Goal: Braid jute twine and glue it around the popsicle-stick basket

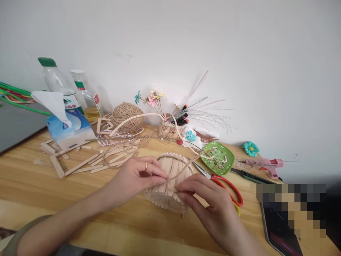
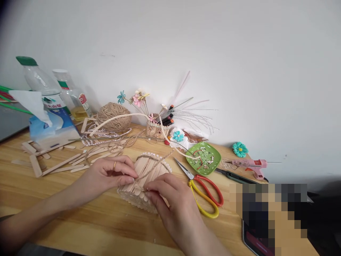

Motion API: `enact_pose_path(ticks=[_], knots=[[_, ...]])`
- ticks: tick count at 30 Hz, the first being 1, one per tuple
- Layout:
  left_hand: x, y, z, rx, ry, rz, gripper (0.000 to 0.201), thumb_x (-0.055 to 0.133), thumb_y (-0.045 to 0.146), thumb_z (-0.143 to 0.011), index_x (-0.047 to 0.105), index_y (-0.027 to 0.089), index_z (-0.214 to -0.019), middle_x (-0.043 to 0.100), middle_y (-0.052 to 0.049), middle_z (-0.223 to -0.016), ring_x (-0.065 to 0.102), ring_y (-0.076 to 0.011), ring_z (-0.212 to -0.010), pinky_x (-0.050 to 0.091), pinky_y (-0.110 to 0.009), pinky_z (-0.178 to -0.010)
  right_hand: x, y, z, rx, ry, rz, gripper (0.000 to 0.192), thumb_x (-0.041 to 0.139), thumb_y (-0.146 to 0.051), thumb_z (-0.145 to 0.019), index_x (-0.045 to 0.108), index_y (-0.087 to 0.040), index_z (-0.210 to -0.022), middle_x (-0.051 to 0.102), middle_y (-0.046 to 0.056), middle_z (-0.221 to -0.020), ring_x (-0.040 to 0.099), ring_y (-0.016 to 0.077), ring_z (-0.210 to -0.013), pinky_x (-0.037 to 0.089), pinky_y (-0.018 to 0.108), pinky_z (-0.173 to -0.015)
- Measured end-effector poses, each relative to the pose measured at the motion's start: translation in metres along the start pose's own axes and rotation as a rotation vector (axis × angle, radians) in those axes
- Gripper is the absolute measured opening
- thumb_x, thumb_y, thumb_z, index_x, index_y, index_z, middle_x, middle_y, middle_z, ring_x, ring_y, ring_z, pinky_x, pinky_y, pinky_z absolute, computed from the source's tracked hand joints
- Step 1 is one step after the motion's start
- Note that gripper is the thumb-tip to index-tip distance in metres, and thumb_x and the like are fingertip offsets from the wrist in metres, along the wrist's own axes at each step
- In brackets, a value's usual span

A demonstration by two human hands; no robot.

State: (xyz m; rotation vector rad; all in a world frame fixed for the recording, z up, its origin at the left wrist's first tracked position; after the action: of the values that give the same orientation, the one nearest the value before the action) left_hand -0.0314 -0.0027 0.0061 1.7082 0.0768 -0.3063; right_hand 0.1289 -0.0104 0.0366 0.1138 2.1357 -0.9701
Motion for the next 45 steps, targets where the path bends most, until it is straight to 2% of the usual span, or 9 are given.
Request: enact_pose_path(ticks=[5, 9, 11, 14, 19, 26, 33, 41, 45], knots=[[0.002, -0.001, 0.000, -0.024, 0.005, 0.010, 0.009, 0.062, 0.018, -0.072, 0.072, 0.019, -0.070, 0.062, -0.001, -0.072, 0.057, -0.0124, -0.065, 0.044, -0.022, -0.057, 0.006, -0.003, -0.001, -0.082, 0.021, 0.103, 0.011, 0.048, -0.009, -0.085, 0.054, -0.018, -0.083, 0.057, 0.003, -0.078, 0.055, 0.0130, -0.071, 0.046, 0.023, -0.061], [0.004, -0.006, -0.002, 0.011, -0.006, 0.032, 0.009, 0.062, 0.023, -0.074, 0.070, 0.019, -0.072, 0.061, -0.001, -0.077, 0.058, -0.0134, -0.071, 0.046, -0.025, -0.064, 0.009, 0.002, -0.002, -0.091, 0.041, 0.216, 0.012, 0.043, -0.009, -0.087, 0.050, -0.018, -0.083, 0.053, 0.004, -0.079, 0.053, 0.0139, -0.071, 0.045, 0.025, -0.060], [0.002, -0.007, -0.004, 0.065, 0.038, -0.016, 0.008, 0.063, 0.024, -0.074, 0.070, 0.020, -0.072, 0.060, -0.003, -0.090, 0.058, -0.0164, -0.086, 0.046, -0.030, -0.079, 0.010, 0.006, -0.002, -0.100, 0.028, 0.260, 0.012, 0.041, -0.009, -0.088, 0.049, -0.018, -0.085, 0.052, 0.004, -0.081, 0.052, 0.0145, -0.071, 0.045, 0.026, -0.060], [0.000, -0.011, -0.005, 0.121, 0.081, -0.060, 0.010, 0.064, 0.027, -0.075, 0.070, 0.022, -0.081, 0.053, -0.006, -0.116, 0.046, -0.0220, -0.116, 0.032, -0.038, -0.101, 0.012, 0.008, -0.003, -0.135, -0.003, 0.287, 0.011, 0.041, -0.009, -0.088, 0.048, -0.018, -0.088, 0.052, 0.005, -0.082, 0.052, 0.0156, -0.074, 0.045, 0.027, -0.061], [0.011, -0.027, -0.011, -0.019, -0.093, 0.167, 0.040, 0.064, 0.035, -0.076, 0.059, 0.030, -0.115, 0.033, -0.004, -0.145, 0.023, -0.0245, -0.135, 0.025, -0.043, -0.106, 0.010, 0.004, -0.005, -0.162, -0.012, 0.311, 0.010, 0.043, -0.009, -0.088, 0.048, -0.018, -0.087, 0.055, 0.006, -0.081, 0.051, 0.0164, -0.075, 0.045, 0.029, -0.062], [0.012, -0.031, -0.014, -0.069, -0.055, 0.197, 0.031, 0.068, 0.033, -0.071, 0.067, 0.030, -0.103, 0.049, -0.004, -0.133, 0.022, -0.0241, -0.135, 0.018, -0.044, -0.109, 0.011, 0.005, -0.005, -0.124, 0.021, 0.271, 0.011, 0.041, -0.011, -0.088, 0.048, -0.018, -0.085, 0.054, 0.004, -0.078, 0.052, 0.0152, -0.072, 0.044, 0.026, -0.059], [0.019, -0.036, -0.010, -0.074, -0.185, 0.288, 0.048, 0.076, 0.033, -0.060, 0.065, 0.032, -0.107, 0.038, -0.005, -0.137, 0.019, -0.0269, -0.135, 0.025, -0.046, -0.106, 0.004, 0.005, -0.007, -0.118, 0.033, 0.261, 0.010, 0.043, -0.011, -0.088, 0.049, -0.018, -0.085, 0.055, 0.004, -0.079, 0.053, 0.0157, -0.074, 0.045, 0.027, -0.063], [0.015, -0.031, -0.012, -0.122, -0.150, 0.211, 0.047, 0.076, 0.037, -0.060, 0.066, 0.034, -0.106, 0.036, -0.003, -0.138, 0.025, -0.0319, -0.133, 0.036, -0.041, -0.100, 0.001, -0.003, -0.001, -0.276, -0.050, 0.436, 0.020, 0.041, -0.009, -0.088, 0.056, -0.020, -0.094, 0.058, 0.003, -0.078, 0.051, 0.0136, -0.068, 0.039, 0.025, -0.059], [0.015, -0.031, -0.013, -0.146, -0.172, 0.180, 0.050, 0.077, 0.039, -0.057, 0.065, 0.036, -0.106, 0.037, -0.003, -0.137, 0.022, -0.0313, -0.134, 0.033, -0.045, -0.102, 0.000, -0.002, 0.002, -0.286, -0.112, 0.465, 0.026, 0.036, -0.008, -0.089, 0.057, -0.021, -0.097, 0.055, 0.003, -0.078, 0.049, 0.0130, -0.069, 0.037, 0.025, -0.060]])
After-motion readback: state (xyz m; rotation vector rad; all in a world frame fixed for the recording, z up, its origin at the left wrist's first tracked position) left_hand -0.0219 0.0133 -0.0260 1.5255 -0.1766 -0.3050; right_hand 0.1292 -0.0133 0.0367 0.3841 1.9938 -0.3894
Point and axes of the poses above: each hand's wrist, its own z-axis away from the middle knuckle, its own x-axis out of the palm, y = z × x, the point moved 6 cm from there along -z, towards the middle knuckle
